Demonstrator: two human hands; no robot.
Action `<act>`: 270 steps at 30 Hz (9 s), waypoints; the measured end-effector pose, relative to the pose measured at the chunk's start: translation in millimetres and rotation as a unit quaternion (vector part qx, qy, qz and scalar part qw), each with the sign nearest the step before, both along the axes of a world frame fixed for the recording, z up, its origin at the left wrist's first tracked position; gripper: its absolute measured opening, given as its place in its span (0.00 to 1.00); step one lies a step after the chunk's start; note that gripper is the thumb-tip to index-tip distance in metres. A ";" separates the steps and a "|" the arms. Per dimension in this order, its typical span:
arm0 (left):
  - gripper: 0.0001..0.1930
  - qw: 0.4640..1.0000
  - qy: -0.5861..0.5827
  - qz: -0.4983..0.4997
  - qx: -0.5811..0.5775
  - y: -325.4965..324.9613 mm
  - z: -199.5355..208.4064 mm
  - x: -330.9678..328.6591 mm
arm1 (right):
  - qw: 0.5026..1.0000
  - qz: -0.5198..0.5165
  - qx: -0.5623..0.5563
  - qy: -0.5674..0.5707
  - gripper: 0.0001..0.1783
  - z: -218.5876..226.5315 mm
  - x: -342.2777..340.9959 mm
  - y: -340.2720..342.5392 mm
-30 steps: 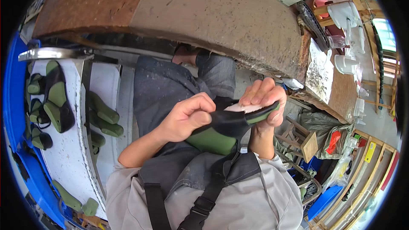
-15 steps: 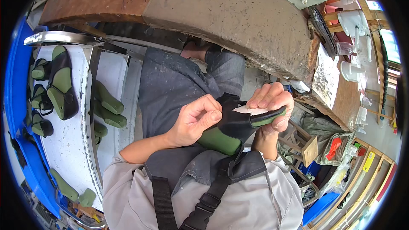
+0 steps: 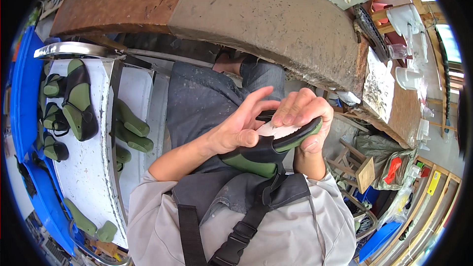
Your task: Fitting a shoe upper and lining onto a shoe last manually.
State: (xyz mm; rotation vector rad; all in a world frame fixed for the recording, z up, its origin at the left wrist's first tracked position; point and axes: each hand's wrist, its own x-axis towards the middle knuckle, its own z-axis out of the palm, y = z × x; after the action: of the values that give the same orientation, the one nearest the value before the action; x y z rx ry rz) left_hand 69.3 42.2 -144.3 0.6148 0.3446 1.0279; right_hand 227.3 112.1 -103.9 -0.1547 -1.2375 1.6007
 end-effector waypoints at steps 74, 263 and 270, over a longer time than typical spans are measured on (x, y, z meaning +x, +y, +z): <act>0.24 0.964 -0.046 0.256 -0.045 9.4 -1.4 -25.7 | 0.944 0.122 -0.105 -0.288 0.29 -51.1 -18.7 -6.5; 0.22 0.869 0.322 0.207 0.312 64.9 26.7 -30.0 | 0.840 -0.361 0.260 -0.312 0.27 8.6 -9.0 -11.5; 0.21 0.849 0.353 0.160 0.358 71.4 30.7 -41.7 | 0.856 -0.275 0.331 -0.286 0.21 16.4 -9.9 5.1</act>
State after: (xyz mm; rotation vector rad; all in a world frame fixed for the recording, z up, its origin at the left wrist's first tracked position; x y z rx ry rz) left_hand 27.6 113.6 -113.6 1.6790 0.7343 1.2217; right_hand 217.4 117.2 -87.5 -0.5183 -1.9229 0.5734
